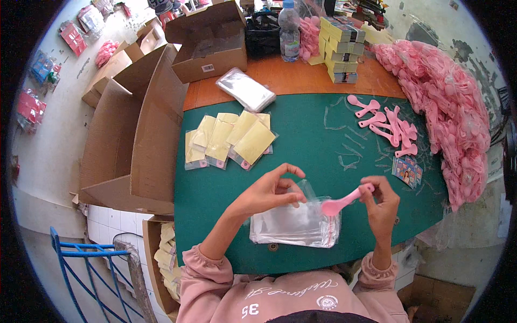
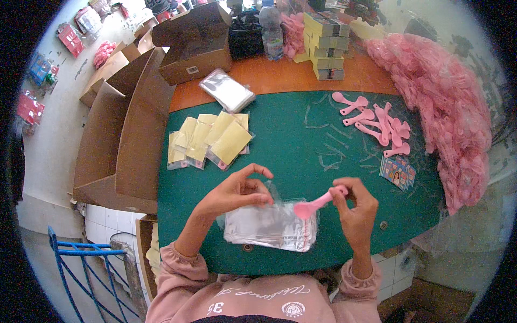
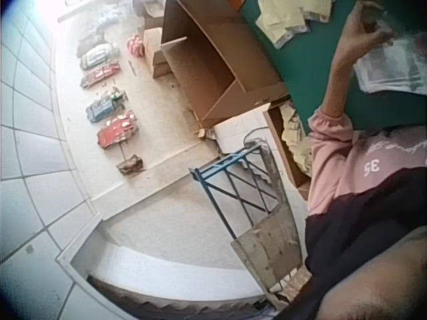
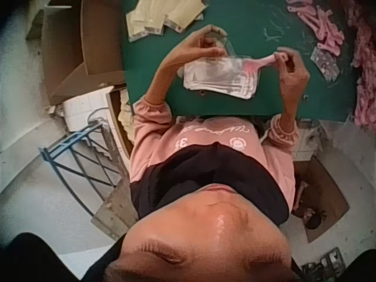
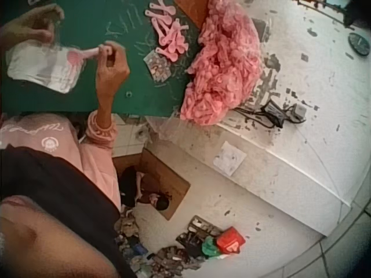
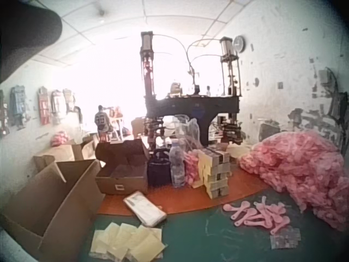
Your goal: The person places pink plastic spoons and small yellow cards into clear plastic bags on a green table. The person repeatedly picks up a spoon and a card, inserts them into a bag, and sets the sealed bag aside.
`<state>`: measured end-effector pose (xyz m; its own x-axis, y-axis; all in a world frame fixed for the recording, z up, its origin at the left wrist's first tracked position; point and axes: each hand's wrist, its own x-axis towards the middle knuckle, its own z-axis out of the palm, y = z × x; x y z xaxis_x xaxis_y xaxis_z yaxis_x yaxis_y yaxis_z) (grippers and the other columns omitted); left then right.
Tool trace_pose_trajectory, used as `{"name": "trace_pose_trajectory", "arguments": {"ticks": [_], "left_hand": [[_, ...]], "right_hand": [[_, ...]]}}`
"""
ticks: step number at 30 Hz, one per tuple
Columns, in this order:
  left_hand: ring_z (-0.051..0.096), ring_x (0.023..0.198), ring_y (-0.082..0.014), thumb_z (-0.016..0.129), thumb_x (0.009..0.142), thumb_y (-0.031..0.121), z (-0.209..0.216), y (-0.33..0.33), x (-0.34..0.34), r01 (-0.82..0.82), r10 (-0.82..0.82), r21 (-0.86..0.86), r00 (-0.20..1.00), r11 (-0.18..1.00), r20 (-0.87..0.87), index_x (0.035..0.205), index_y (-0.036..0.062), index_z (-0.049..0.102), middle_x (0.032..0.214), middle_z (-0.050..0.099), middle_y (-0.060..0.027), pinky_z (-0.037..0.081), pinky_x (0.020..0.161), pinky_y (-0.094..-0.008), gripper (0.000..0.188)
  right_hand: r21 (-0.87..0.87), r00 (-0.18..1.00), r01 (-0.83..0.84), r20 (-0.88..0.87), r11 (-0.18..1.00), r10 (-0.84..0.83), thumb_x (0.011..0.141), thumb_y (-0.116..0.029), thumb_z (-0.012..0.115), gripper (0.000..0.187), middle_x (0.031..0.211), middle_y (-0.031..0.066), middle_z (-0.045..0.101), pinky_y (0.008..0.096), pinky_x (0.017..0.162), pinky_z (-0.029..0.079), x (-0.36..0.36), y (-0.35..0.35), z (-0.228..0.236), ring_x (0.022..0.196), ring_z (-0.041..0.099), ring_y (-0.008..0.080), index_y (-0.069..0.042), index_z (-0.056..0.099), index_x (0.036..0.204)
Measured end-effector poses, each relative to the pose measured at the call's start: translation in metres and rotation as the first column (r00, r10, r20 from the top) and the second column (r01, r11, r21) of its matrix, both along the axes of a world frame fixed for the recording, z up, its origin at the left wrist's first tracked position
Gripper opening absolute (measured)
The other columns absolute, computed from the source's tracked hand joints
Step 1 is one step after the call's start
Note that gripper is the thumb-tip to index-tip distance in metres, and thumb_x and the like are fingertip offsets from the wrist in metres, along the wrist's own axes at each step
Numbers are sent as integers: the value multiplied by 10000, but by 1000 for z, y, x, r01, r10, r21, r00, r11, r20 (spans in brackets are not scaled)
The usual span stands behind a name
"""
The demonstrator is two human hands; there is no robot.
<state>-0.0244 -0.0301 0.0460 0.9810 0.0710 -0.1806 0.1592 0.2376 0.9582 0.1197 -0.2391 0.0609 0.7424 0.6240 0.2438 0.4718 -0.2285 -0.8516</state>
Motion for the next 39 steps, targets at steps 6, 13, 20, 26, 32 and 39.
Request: {"name": "trace_pose_trajectory", "arguments": {"ticks": [6,13,20,26,32,39], "left_hand": [[591,759,-108,635,783,96,-7,-2,14,-104,106,78,994,992,-22,1094,6,449,809,630,-93,452,697,-222,373],[599,749,-98,671,746,92,-7,-4,17,-103,107,76,993,992,-51,1010,-14,555,803,638,-75,462,682,-215,306],[597,745,-93,675,737,87,-11,-5,17,-167,171,107,985,980,-32,978,-31,571,815,639,-75,461,683,-213,288],[590,762,-91,654,755,80,-5,-9,17,-194,216,264,975,945,-57,1017,-6,571,883,639,-82,462,680,-216,288],[591,866,-113,630,777,83,-10,-14,18,-207,214,215,977,954,-11,1054,-7,561,978,621,-91,477,752,-241,299],[584,906,-133,612,791,75,-11,-17,20,-124,126,152,992,981,-4,1053,-19,560,993,610,-98,471,794,-255,283]], "right_hand": [[301,993,111,-60,947,-98,792,-62,620,162,737,34,539,187,521,439,6,25,10,597,524,73,-11,511,902],[368,979,181,-152,912,-133,803,-72,608,158,724,39,539,187,511,451,1,32,5,587,544,79,-11,490,888],[346,981,169,-154,923,-122,802,-67,610,160,725,42,542,194,516,450,-4,33,4,591,543,79,-7,490,889],[372,989,145,-90,917,-119,806,-64,604,153,725,43,539,199,525,446,-8,33,3,599,534,82,-1,495,892],[331,987,119,-141,936,-75,809,-66,601,147,716,42,538,198,541,449,-5,31,2,613,539,85,-5,496,892],[251,963,41,-267,967,29,800,-118,621,223,777,57,547,220,590,456,-1,31,-3,657,541,110,-10,512,961]]}}
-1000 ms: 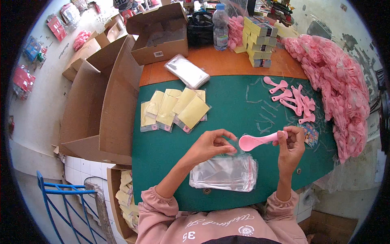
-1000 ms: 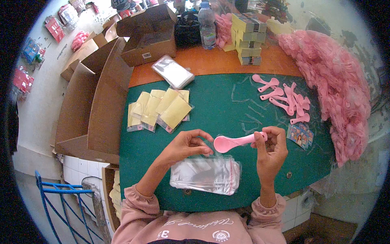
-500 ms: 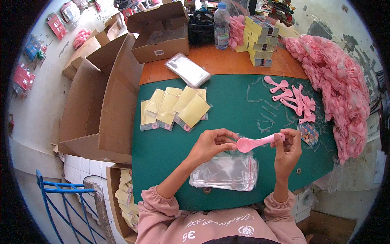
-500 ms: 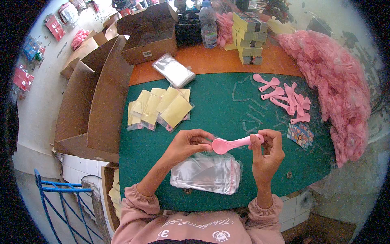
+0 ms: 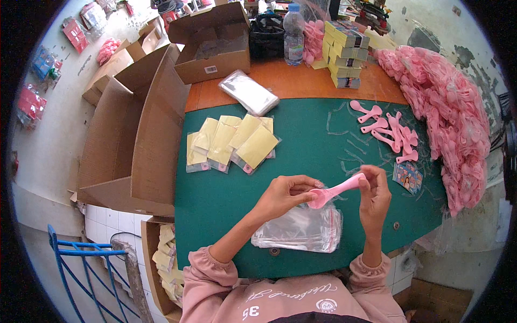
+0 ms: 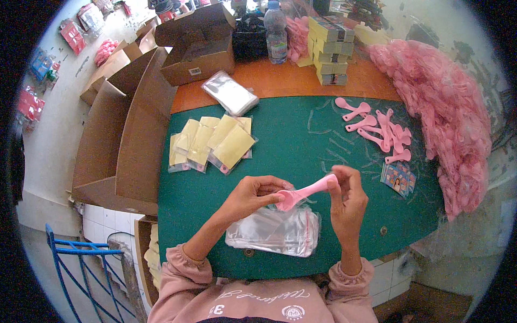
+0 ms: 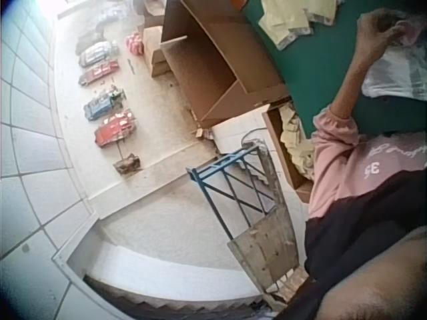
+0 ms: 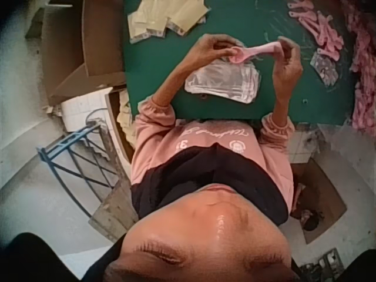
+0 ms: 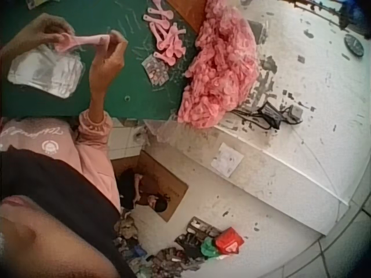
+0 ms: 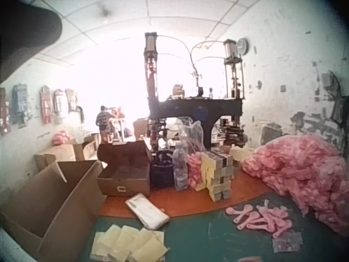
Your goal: The person places pink plastic spoons and small yellow cards into clear plastic bags on a green table. The person repeatedly picks up a spoon and a card, inserts them into a bag, and sets the sealed bag aside.
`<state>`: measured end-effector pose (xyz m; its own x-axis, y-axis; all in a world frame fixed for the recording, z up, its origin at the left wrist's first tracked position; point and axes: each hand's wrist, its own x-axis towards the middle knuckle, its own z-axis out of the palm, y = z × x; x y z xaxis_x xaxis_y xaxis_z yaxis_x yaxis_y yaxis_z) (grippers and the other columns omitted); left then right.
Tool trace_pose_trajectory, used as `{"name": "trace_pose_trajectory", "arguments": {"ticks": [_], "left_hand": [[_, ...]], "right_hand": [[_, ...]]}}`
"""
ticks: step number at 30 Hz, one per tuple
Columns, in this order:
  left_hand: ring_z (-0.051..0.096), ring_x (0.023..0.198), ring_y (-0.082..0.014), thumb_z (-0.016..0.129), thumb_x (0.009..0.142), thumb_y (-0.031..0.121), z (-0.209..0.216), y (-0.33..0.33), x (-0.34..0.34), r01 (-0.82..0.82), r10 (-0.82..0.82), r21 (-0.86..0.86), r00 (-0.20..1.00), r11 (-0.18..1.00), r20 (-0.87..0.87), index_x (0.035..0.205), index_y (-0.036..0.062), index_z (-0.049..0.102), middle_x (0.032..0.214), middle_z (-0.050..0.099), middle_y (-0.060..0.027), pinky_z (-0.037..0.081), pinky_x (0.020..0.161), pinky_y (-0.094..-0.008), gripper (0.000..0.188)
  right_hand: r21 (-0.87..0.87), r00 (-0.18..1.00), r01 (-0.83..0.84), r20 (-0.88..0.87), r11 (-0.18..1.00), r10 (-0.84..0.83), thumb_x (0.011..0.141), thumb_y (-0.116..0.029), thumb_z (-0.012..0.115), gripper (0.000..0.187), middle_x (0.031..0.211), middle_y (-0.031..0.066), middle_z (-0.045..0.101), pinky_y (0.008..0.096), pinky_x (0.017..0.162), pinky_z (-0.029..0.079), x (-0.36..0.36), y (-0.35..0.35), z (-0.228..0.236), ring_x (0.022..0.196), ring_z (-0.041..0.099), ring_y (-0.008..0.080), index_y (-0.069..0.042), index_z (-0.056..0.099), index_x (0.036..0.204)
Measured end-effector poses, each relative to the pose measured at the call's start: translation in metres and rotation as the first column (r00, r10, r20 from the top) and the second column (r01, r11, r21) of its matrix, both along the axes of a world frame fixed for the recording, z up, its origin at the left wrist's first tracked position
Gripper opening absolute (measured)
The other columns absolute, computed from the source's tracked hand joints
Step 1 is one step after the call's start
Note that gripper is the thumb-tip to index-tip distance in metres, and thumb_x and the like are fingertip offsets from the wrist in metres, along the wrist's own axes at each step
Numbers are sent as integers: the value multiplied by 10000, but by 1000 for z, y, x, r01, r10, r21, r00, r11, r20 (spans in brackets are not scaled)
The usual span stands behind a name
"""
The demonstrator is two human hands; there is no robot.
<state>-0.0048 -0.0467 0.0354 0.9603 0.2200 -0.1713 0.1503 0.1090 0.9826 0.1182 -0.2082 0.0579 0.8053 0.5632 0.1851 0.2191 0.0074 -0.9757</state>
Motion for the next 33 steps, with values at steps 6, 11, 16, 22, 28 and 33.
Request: {"name": "trace_pose_trajectory", "arguments": {"ticks": [6,11,16,22,28,33], "left_hand": [[604,846,-121,620,788,110,-8,4,-1,-67,65,18,995,998,78,1044,-6,584,935,633,-94,488,742,-240,283],[605,854,-130,624,787,115,-5,4,-1,-65,65,-3,996,998,55,1032,-13,588,927,635,-100,490,746,-246,279],[603,862,-132,617,791,104,-3,6,-2,-72,70,18,996,997,57,1039,-16,583,940,631,-101,490,753,-247,277],[601,865,-125,611,796,101,1,14,-2,-90,88,32,994,995,66,1029,-17,584,953,627,-99,488,764,-244,263],[602,866,-126,612,796,107,1,22,3,-147,142,73,988,986,66,1024,-25,581,944,627,-95,485,767,-236,265],[603,870,-131,606,802,114,-3,24,7,-126,125,80,992,989,20,1026,-24,578,945,626,-96,485,762,-240,265]], "right_hand": [[-150,691,-82,704,985,165,658,-167,725,370,973,99,502,307,654,452,-1,-10,16,842,527,207,-64,575,980],[-225,596,-86,769,971,231,609,-92,728,284,835,61,583,303,603,445,-3,-6,10,736,557,194,-65,622,871],[-227,725,-322,565,919,394,624,-40,704,201,760,54,616,284,567,444,20,-10,17,671,565,165,-51,640,814],[-449,927,-46,314,892,205,780,-172,584,223,857,164,612,313,705,450,148,-15,26,767,586,219,27,607,878],[-312,841,-527,-61,791,537,866,-120,490,296,951,99,545,246,630,481,92,19,34,757,570,132,10,475,1131],[-145,862,-507,-81,850,500,838,-68,534,102,699,29,573,207,544,451,58,41,27,634,559,75,21,564,877]]}}
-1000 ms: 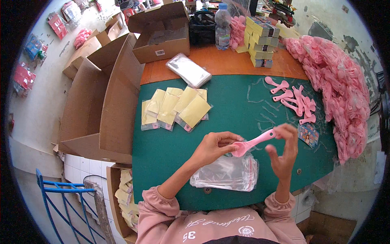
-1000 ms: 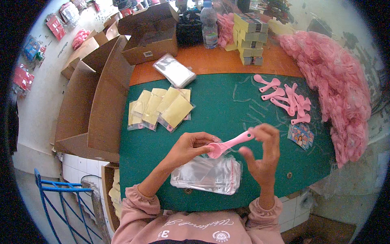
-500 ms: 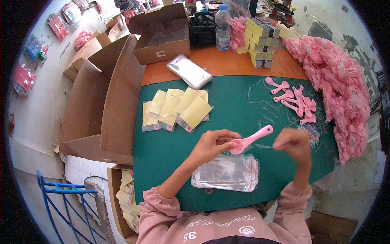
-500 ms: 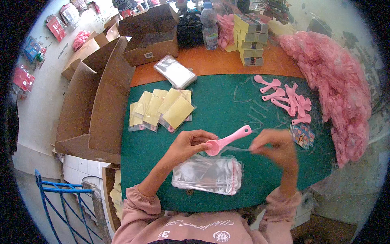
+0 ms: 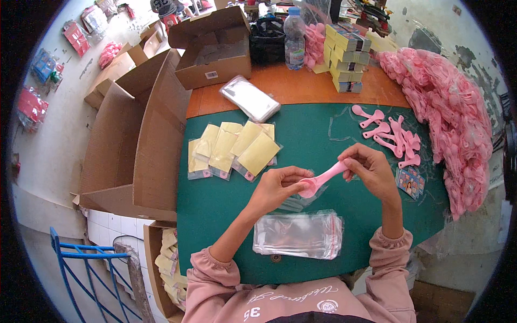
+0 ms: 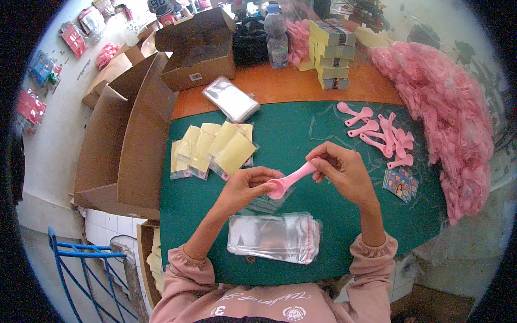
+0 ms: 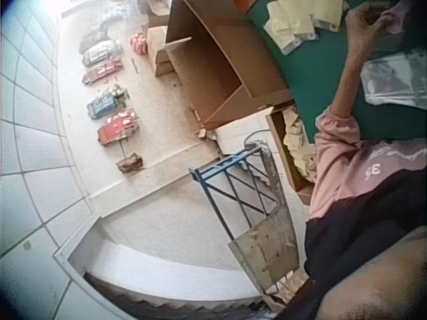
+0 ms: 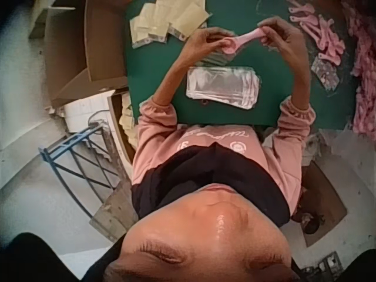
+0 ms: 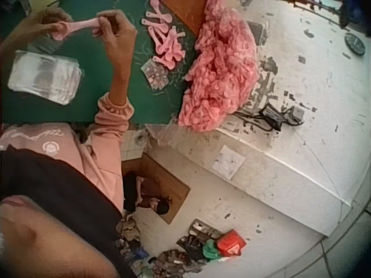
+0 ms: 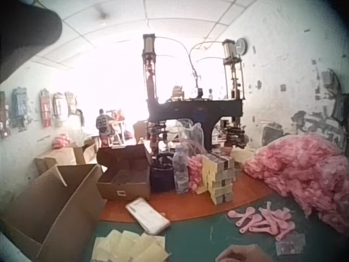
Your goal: The person places pink plastic spoons and small yellow cards into clear plastic bags on a green table. The person repeatedly picks up a spoon and a card, inserts them into a bag, and sets the sealed bag aside.
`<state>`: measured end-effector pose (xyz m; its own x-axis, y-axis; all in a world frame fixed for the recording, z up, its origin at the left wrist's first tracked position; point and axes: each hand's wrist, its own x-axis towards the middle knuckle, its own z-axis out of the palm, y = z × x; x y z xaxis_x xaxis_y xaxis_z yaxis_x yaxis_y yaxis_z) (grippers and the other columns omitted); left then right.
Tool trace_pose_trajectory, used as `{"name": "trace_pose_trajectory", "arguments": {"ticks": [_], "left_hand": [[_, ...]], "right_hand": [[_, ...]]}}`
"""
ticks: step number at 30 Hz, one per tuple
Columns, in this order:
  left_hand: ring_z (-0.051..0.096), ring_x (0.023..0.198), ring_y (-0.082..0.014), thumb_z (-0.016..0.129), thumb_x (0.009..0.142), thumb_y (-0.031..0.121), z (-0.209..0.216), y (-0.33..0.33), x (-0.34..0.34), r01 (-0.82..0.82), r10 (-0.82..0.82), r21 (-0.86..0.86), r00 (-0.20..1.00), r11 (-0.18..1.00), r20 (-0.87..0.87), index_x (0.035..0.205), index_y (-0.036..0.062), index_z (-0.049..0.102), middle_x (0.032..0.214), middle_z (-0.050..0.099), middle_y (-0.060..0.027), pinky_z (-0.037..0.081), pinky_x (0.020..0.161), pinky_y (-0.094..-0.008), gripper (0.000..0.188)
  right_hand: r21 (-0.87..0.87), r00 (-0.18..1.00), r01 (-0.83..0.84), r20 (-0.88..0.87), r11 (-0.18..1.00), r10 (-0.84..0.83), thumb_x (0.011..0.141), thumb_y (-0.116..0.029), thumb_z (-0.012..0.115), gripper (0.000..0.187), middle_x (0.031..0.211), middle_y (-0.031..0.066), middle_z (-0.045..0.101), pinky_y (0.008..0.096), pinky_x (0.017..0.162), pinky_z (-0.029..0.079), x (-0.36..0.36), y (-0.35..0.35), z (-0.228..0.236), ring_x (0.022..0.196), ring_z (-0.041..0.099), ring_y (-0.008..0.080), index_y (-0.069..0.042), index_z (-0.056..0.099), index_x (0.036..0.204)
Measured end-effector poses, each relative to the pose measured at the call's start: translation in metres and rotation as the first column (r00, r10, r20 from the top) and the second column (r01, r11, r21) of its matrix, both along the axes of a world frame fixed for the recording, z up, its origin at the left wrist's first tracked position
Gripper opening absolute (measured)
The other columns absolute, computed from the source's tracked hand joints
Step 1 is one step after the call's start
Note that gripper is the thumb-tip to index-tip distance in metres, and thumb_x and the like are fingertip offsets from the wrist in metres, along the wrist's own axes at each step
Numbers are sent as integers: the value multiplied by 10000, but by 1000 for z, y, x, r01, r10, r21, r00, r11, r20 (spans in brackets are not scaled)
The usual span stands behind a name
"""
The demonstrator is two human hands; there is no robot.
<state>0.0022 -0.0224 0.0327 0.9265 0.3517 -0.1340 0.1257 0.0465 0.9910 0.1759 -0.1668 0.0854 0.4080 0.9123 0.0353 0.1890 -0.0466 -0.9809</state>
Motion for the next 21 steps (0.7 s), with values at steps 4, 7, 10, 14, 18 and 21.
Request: {"name": "trace_pose_trajectory", "arguments": {"ticks": [4,7,10,14,18,21], "left_hand": [[607,875,-142,603,807,133,-7,-2,4,-24,26,-43,998,999,49,1037,-27,570,930,629,-101,488,758,-246,283],[604,869,-137,569,833,146,-6,-4,2,-43,40,62,998,997,38,1060,-31,554,929,625,-115,486,750,-244,289],[608,836,-130,498,880,178,13,-3,2,29,-13,105,988,994,-156,1060,-33,549,912,623,-135,485,731,-244,281],[625,766,-148,421,917,240,-5,8,3,119,-78,82,918,989,-390,975,-26,572,857,629,-139,497,690,-250,311],[622,770,-152,467,898,215,-20,14,-1,77,-101,-211,989,974,-105,929,-22,575,866,632,-128,501,688,-250,262],[620,788,-166,523,868,189,-15,13,-2,104,-112,-239,994,965,-17,927,-32,568,876,634,-129,503,694,-253,234]], "right_hand": [[1,987,48,155,999,-48,835,-60,535,89,686,37,578,209,525,450,-14,1,-1,608,558,73,12,573,871],[17,959,106,261,994,-106,831,-54,537,82,680,44,586,209,518,452,-17,1,1,577,555,74,11,579,858],[33,966,180,184,983,-183,827,-59,541,89,671,49,593,210,511,454,-12,-1,-7,573,560,76,10,579,868],[12,928,284,250,959,-278,827,-69,544,93,655,46,598,212,514,456,-11,-1,-11,580,568,75,1,582,874],[37,872,372,328,927,-363,830,-70,542,90,667,45,603,209,518,453,-9,-2,-12,585,572,77,-6,585,876],[101,870,393,282,914,-405,829,-60,540,89,683,49,604,206,520,449,-8,-3,-14,584,569,76,-4,584,883]]}}
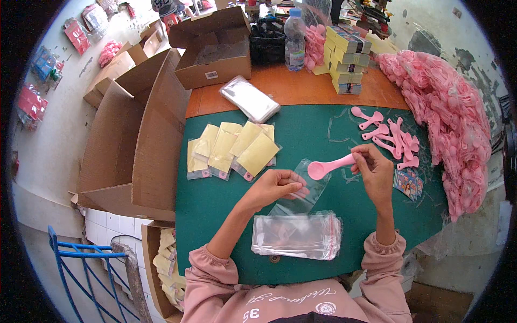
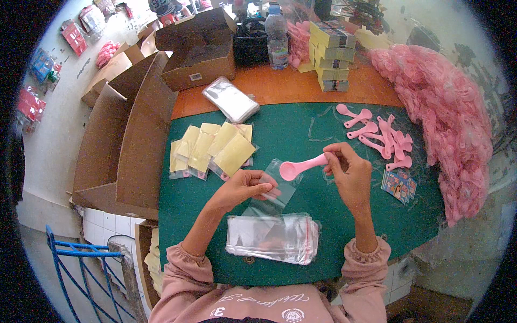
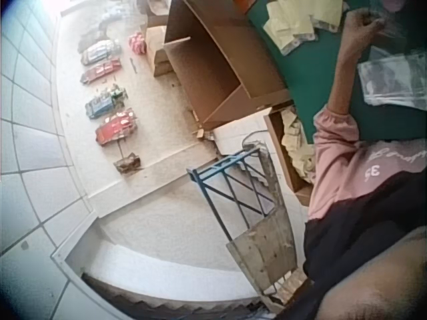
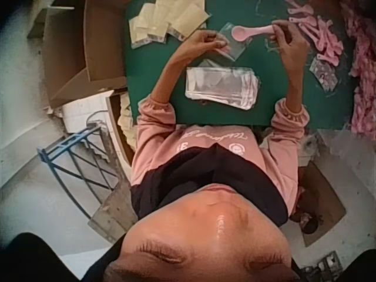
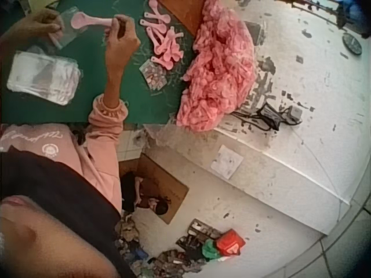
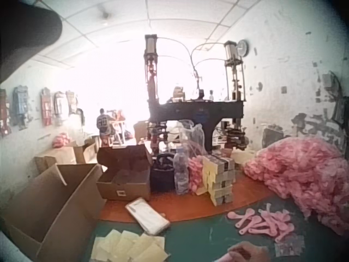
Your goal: The person places pink plastic spoons and small yellow cards into clear plastic bags on a green table. The person repeatedly picks up a spoon and a card, inserts them into a bag, and sets the sealed bag aside.
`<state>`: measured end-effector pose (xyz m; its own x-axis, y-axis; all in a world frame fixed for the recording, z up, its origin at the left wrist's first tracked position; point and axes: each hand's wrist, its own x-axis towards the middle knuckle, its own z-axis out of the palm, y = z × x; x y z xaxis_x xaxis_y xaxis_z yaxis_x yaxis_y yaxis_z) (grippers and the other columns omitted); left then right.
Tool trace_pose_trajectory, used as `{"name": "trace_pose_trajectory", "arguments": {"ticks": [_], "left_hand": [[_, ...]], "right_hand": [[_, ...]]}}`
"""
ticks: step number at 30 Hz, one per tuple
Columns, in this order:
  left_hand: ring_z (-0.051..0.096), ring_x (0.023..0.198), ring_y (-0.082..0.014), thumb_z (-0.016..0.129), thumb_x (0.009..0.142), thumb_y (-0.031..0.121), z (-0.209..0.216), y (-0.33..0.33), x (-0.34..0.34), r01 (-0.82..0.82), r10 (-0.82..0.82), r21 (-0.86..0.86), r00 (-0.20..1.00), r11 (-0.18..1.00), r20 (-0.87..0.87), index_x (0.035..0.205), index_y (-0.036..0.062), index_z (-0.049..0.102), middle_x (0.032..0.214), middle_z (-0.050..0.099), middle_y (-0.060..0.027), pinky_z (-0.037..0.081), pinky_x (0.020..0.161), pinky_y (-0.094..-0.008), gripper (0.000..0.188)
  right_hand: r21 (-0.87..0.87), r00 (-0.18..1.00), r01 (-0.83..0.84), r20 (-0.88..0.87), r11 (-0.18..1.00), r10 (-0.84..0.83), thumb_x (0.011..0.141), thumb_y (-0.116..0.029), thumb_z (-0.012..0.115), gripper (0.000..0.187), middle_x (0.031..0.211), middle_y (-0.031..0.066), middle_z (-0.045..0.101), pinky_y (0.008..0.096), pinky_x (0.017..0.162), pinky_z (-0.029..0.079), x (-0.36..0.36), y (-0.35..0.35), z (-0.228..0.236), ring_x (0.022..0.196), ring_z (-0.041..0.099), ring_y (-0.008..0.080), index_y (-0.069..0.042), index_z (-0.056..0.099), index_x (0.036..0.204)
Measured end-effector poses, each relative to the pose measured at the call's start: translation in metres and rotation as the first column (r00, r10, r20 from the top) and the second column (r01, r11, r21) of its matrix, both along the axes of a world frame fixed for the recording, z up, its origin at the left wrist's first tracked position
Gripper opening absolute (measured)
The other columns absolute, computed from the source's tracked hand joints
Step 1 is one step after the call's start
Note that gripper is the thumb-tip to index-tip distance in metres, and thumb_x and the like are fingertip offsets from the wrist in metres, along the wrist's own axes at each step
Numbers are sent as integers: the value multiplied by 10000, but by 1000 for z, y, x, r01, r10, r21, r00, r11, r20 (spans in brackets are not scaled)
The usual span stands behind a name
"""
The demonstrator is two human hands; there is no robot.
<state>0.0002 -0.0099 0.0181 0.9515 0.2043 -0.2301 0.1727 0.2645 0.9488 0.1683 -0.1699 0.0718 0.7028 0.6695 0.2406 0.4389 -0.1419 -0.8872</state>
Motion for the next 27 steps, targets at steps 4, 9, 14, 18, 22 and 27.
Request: {"name": "trace_pose_trajectory", "arguments": {"ticks": [4,9,14,18,22,27], "left_hand": [[619,782,-141,590,819,152,-3,0,-1,5,-4,29,1000,1000,-28,922,-31,577,850,644,-104,493,695,-236,210],[614,778,-125,617,795,132,-2,3,0,-19,22,82,999,996,-29,931,-38,579,847,644,-99,484,696,-223,220],[604,819,-125,589,818,122,4,-4,4,28,-20,84,995,996,-97,1026,-38,553,889,631,-84,484,724,-233,265],[597,837,-124,568,834,129,-3,-4,1,70,-69,39,998,997,-14,1075,-34,541,911,625,-82,479,729,-234,292],[612,835,-142,560,835,127,1,-1,3,41,-42,24,999,999,34,1106,-41,532,945,620,-114,489,721,-235,320],[614,843,-153,558,836,132,8,-1,2,68,-67,28,998,997,-11,1103,-31,540,956,623,-98,484,706,-232,313]], "right_hand": [[112,1000,3,-12,994,-2,828,-48,538,91,691,49,600,202,522,446,-2,0,-1,577,560,73,-4,584,892],[6,994,-91,65,996,91,827,-53,541,88,674,37,585,201,511,435,-6,1,4,572,545,65,-12,586,890],[12,989,-144,30,989,144,825,-61,551,87,674,40,579,204,503,432,-9,1,1,565,534,64,-2,568,886],[49,993,-116,-15,992,117,818,-57,566,108,667,43,571,203,494,426,-11,6,5,559,522,60,-3,509,892],[182,999,-23,-42,983,31,813,-56,574,123,661,41,568,199,487,418,-8,3,8,557,518,58,-16,478,879],[102,992,-29,125,994,16,812,-50,574,103,657,41,567,191,484,422,-4,0,6,550,529,63,-15,484,849]]}}
